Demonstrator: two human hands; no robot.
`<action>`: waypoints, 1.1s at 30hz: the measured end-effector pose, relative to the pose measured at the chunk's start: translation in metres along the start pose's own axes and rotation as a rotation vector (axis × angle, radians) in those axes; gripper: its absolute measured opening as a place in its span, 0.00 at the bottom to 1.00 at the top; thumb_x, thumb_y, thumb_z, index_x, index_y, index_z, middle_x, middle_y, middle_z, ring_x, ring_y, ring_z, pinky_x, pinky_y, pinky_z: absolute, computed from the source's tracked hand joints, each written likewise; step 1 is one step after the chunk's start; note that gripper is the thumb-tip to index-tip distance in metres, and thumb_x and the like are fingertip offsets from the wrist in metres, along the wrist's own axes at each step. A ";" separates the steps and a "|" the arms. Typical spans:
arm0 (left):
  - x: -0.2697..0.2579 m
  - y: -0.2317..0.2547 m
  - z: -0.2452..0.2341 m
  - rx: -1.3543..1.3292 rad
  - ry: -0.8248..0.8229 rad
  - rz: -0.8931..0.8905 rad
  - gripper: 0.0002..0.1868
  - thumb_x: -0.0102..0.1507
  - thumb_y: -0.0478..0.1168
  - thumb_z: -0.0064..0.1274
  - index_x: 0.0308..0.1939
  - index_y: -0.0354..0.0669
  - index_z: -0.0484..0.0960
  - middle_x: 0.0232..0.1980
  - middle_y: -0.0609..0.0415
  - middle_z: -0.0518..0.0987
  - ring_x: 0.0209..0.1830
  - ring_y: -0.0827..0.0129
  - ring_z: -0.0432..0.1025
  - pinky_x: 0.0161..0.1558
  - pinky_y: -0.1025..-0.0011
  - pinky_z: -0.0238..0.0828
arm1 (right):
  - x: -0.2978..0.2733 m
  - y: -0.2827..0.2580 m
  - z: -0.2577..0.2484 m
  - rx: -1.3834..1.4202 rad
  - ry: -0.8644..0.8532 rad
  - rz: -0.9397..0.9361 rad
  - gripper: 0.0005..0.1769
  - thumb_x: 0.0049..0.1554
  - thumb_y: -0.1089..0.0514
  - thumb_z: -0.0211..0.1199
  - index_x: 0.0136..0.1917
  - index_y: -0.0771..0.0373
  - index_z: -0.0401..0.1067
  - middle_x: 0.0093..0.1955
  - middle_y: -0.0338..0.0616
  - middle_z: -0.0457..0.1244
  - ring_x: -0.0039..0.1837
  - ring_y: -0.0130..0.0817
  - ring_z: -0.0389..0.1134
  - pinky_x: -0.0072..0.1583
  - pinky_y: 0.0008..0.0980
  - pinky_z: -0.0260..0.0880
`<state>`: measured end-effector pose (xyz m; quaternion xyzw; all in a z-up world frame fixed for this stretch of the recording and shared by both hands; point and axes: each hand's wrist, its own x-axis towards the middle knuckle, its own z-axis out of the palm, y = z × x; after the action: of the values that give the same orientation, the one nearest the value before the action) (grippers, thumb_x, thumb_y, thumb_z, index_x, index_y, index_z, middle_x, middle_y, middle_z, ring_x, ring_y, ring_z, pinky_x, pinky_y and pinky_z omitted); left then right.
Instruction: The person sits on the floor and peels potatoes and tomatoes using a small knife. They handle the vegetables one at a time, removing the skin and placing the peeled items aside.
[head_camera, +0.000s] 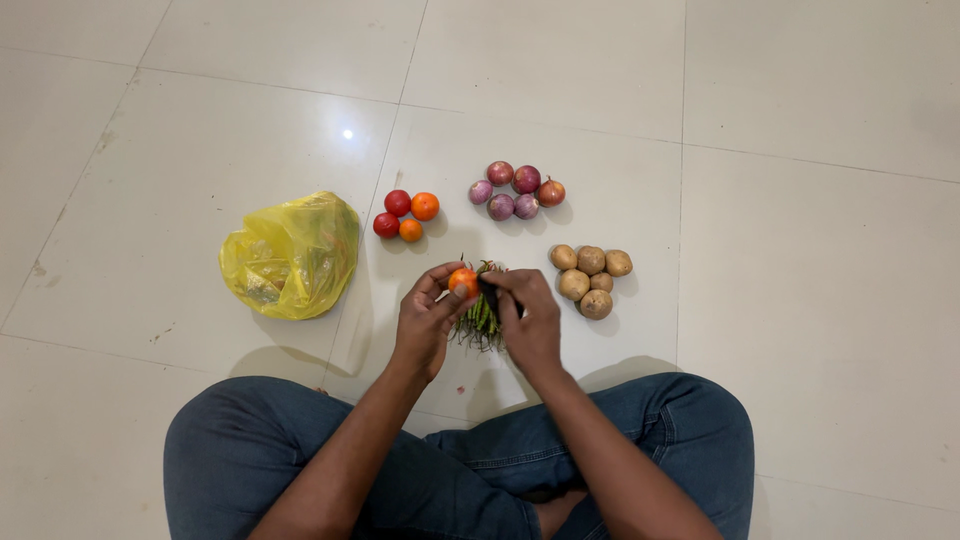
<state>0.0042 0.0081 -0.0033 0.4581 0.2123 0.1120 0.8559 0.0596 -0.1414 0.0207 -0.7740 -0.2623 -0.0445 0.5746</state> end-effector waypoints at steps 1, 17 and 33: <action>0.000 -0.002 -0.001 0.031 -0.001 -0.010 0.21 0.65 0.33 0.56 0.62 0.34 0.75 0.57 0.51 0.79 0.54 0.69 0.74 0.57 0.71 0.72 | -0.002 -0.004 0.001 -0.036 0.000 -0.058 0.18 0.58 0.71 0.55 0.56 0.58 0.79 0.52 0.48 0.66 0.55 0.42 0.71 0.58 0.33 0.72; 0.002 -0.004 -0.008 0.003 -0.041 0.019 0.21 0.63 0.29 0.58 0.60 0.32 0.74 0.59 0.48 0.77 0.54 0.67 0.74 0.57 0.69 0.74 | -0.009 -0.010 0.012 0.006 0.035 -0.098 0.21 0.59 0.72 0.55 0.63 0.60 0.75 0.53 0.51 0.62 0.53 0.43 0.69 0.56 0.35 0.71; 0.001 -0.008 -0.012 0.294 -0.134 0.040 0.23 0.57 0.23 0.58 0.57 0.32 0.76 0.52 0.49 0.81 0.52 0.70 0.76 0.56 0.72 0.74 | -0.001 0.000 0.008 -0.167 0.001 -0.161 0.21 0.51 0.73 0.56 0.54 0.59 0.78 0.54 0.50 0.62 0.58 0.48 0.66 0.60 0.42 0.70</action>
<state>0.0000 0.0126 -0.0162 0.5891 0.1597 0.0660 0.7893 0.0571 -0.1340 0.0177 -0.7955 -0.3187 -0.1125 0.5029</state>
